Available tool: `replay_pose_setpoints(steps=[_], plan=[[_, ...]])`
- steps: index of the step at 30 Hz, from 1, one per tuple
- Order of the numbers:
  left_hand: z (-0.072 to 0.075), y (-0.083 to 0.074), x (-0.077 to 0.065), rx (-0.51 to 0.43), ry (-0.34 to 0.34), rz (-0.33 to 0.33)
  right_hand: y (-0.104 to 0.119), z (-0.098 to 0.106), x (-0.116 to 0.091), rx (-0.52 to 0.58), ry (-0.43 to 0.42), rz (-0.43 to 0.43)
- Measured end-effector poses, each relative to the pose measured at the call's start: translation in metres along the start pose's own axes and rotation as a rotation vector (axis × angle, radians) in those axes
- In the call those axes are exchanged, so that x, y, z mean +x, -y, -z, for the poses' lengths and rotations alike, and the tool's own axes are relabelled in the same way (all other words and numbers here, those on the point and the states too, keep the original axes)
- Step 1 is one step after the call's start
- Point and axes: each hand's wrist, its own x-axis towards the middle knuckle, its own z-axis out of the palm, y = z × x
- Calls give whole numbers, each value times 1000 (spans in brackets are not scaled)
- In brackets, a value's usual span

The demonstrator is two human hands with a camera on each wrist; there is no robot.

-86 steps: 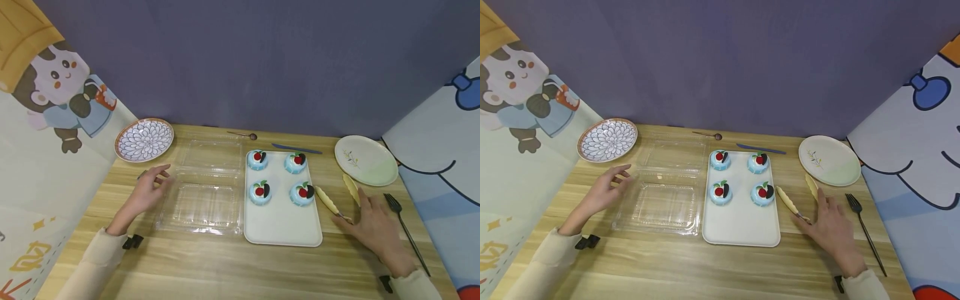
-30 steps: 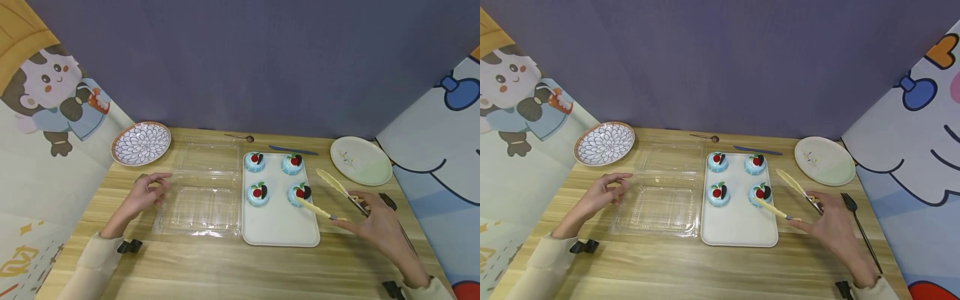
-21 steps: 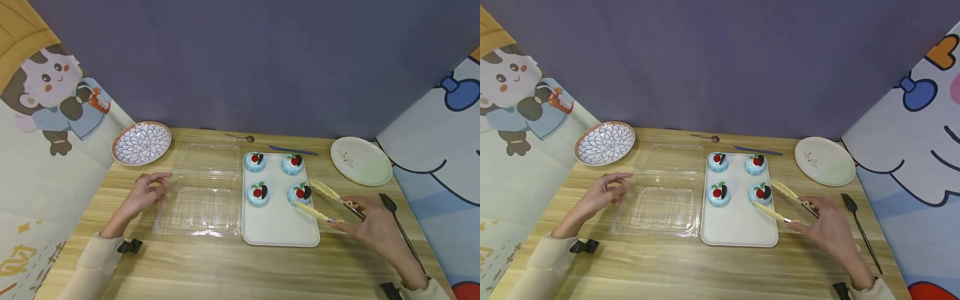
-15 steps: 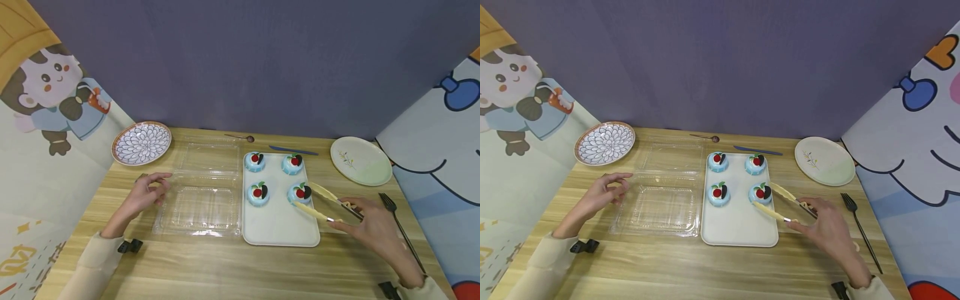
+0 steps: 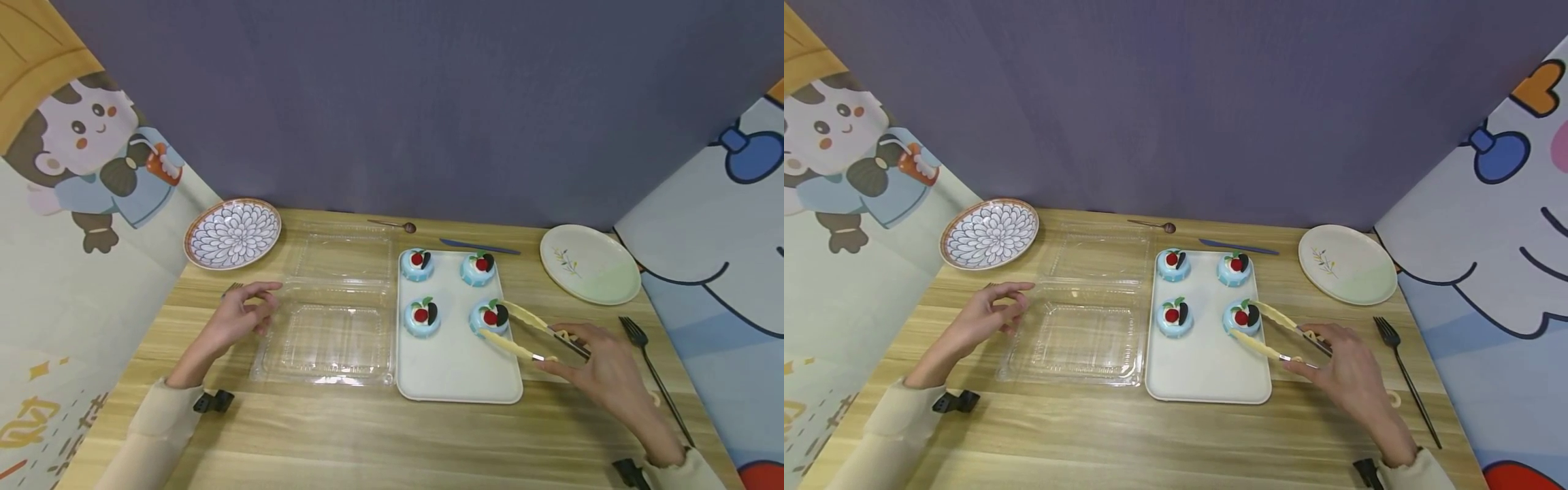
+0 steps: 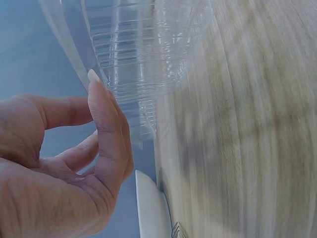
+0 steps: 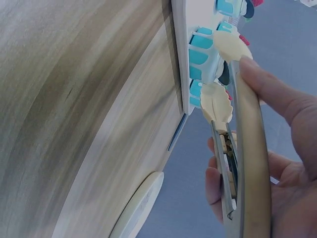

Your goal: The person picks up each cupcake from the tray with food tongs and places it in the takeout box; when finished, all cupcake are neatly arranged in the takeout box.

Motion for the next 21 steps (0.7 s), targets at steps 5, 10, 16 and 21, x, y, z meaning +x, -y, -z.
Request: replay_pose_setpoints(steps=[5,10,16,21], plan=[[0,1,0,-3,-1,-1,-1,-1,-1,10,-38,23],[0,1,-1,-2,-2,-1,-1,-2,-1,5,-75,45],[-1,2,-1,6,-1,-9,-1,-1,0,4,-71,37],[-1,2,-1,8,-7,-9,0,1,3,-10,-87,34]])
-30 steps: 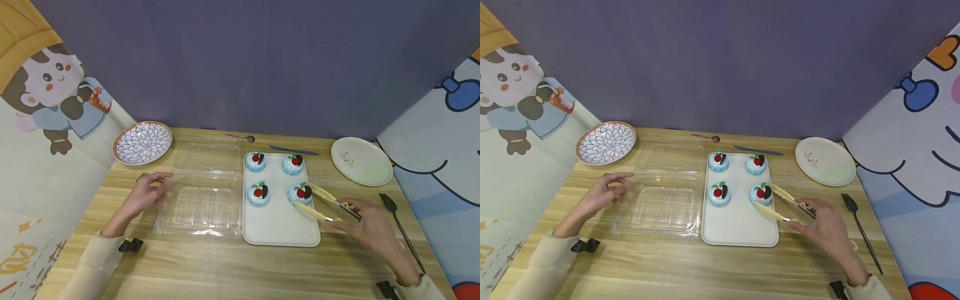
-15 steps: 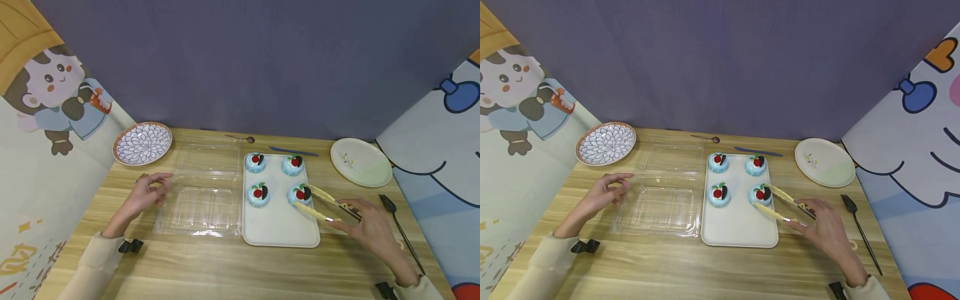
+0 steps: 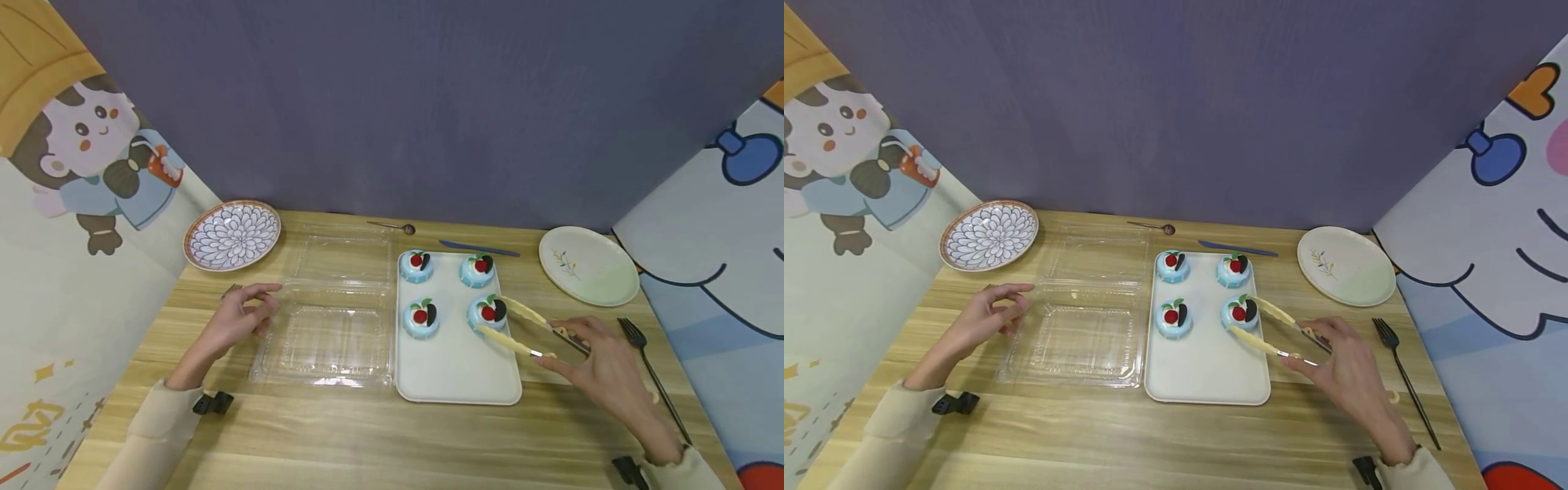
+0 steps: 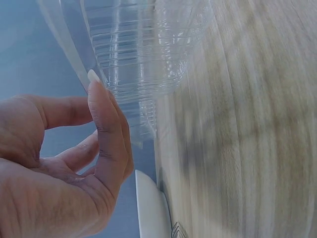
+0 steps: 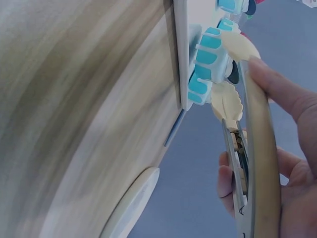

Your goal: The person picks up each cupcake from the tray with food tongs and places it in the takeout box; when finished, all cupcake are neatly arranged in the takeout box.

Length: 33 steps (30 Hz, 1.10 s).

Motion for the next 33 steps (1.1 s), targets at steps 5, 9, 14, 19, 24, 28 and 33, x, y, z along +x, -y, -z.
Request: replay_pose_setpoints(steps=[5,9,14,19,24,28,33], plan=[[0,-1,-1,-1,-1,0,5,2,5,5,-29,11],[0,-1,-2,2,-1,-7,13,5,13,17,-47,41],[0,-1,0,10,-5,-17,26,7,26,36,-57,71],[-1,0,1,14,-9,-14,44,2,41,60,-31,105],[0,1,0,15,-13,-11,71,-7,54,104,17,136],[-1,1,0,15,-17,-6,96,-18,65,145,50,191],[-2,1,1,7,-24,-9,128,-35,76,200,128,248]])
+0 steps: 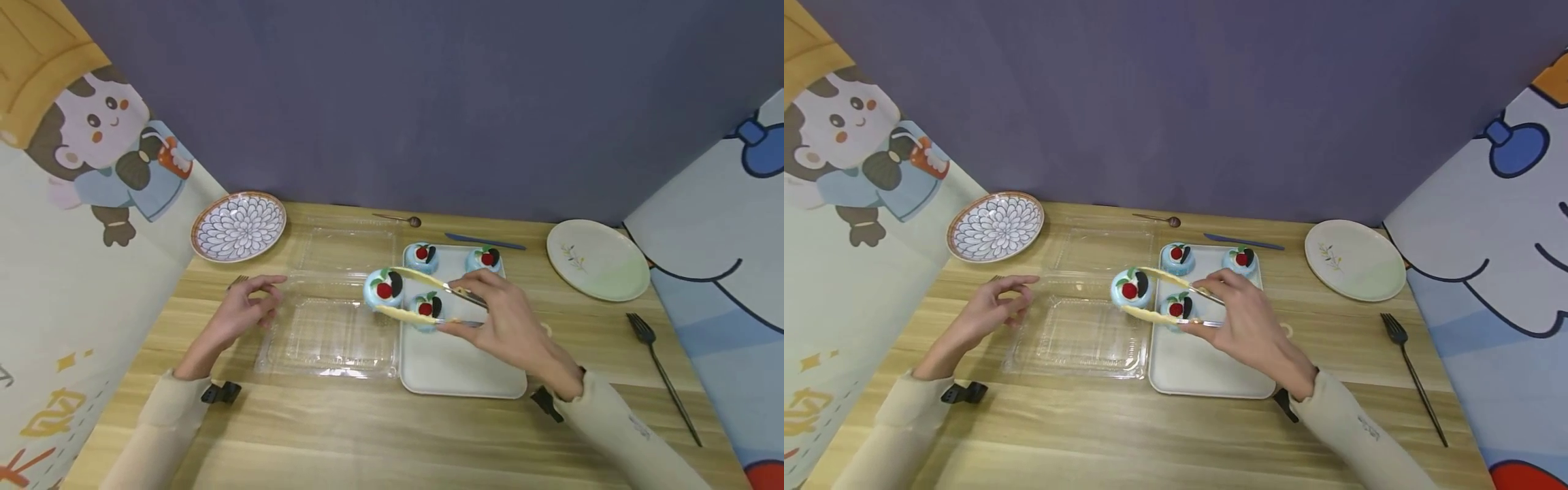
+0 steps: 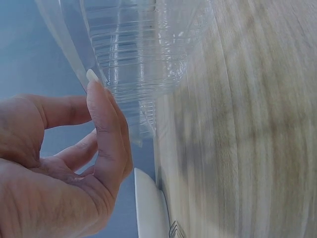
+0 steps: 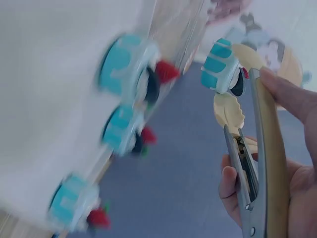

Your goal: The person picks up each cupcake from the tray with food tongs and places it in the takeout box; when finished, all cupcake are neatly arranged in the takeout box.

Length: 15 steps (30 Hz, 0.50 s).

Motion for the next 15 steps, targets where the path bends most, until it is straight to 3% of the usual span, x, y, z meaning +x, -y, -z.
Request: replay_pose_setpoints(steps=[7,15], plan=[[-1,1,1,-3,-7,8,29,-35,25,25,132,81],[0,0,2,12,-9,5,53,-59,54,-3,248,138]])
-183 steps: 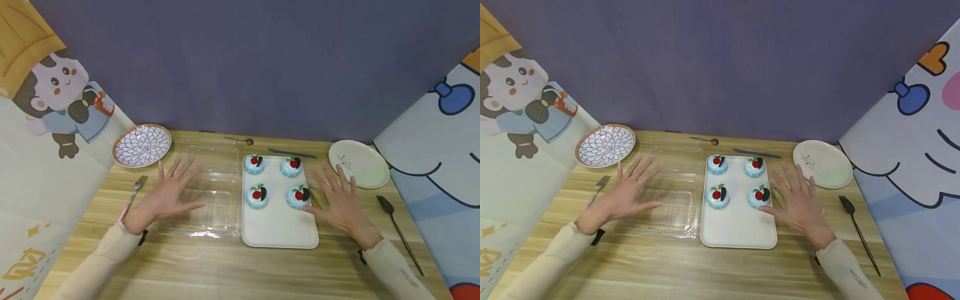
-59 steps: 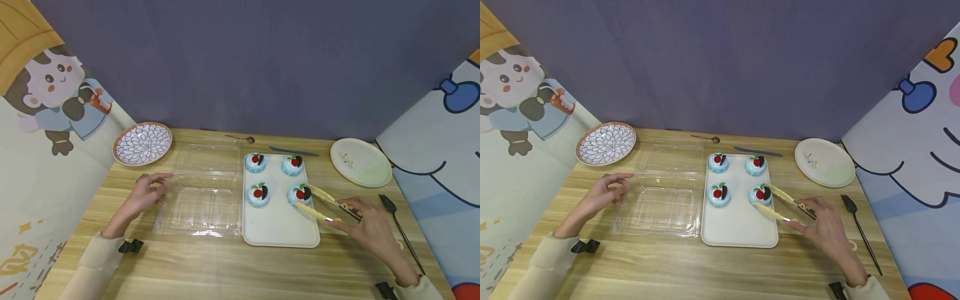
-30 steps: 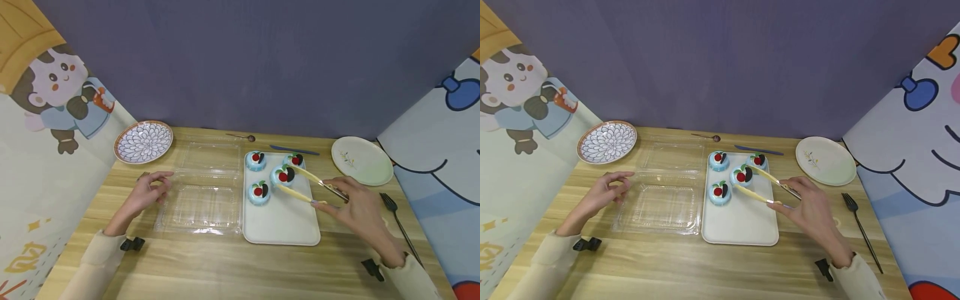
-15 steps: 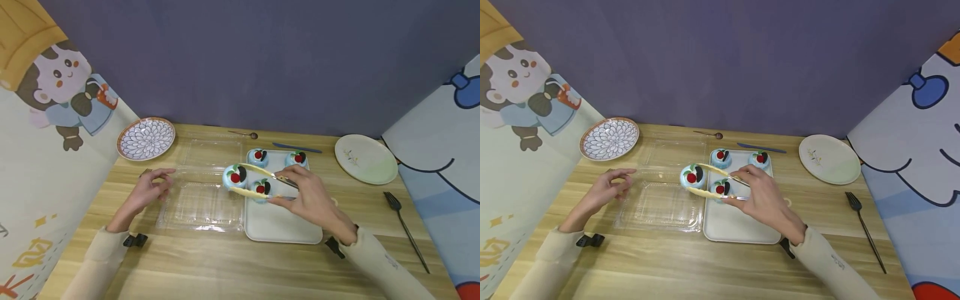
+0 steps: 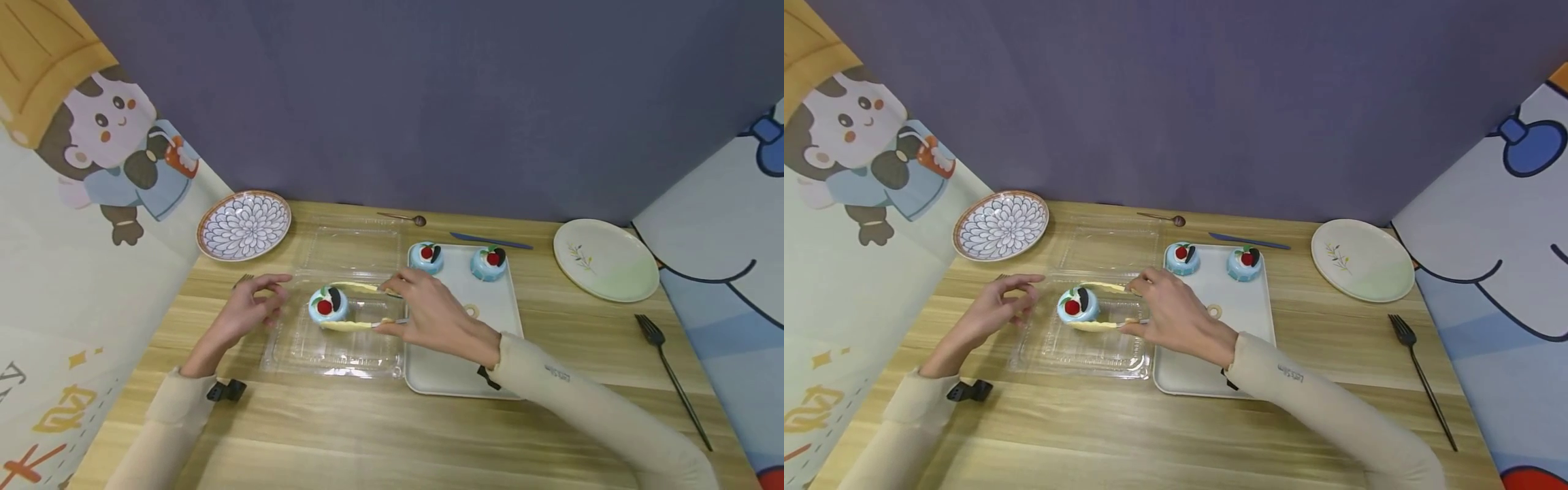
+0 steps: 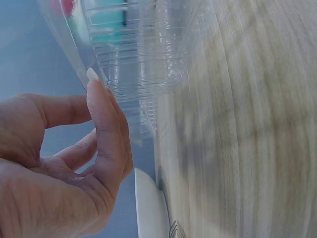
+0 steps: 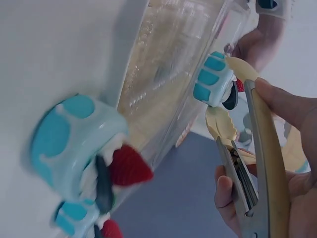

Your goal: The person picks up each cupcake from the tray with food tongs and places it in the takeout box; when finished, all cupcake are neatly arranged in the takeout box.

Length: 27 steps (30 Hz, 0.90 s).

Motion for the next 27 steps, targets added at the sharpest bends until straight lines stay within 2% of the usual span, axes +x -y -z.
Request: replay_pose_setpoints(steps=[5,10,27], plan=[[1,-1,1,6,-14,-3,6,-14,19,-35,34,37],[0,0,1,-12,-1,13,7,-26,27,-42,33,33],[-1,0,0,-37,8,29,2,-41,27,-41,47,12]])
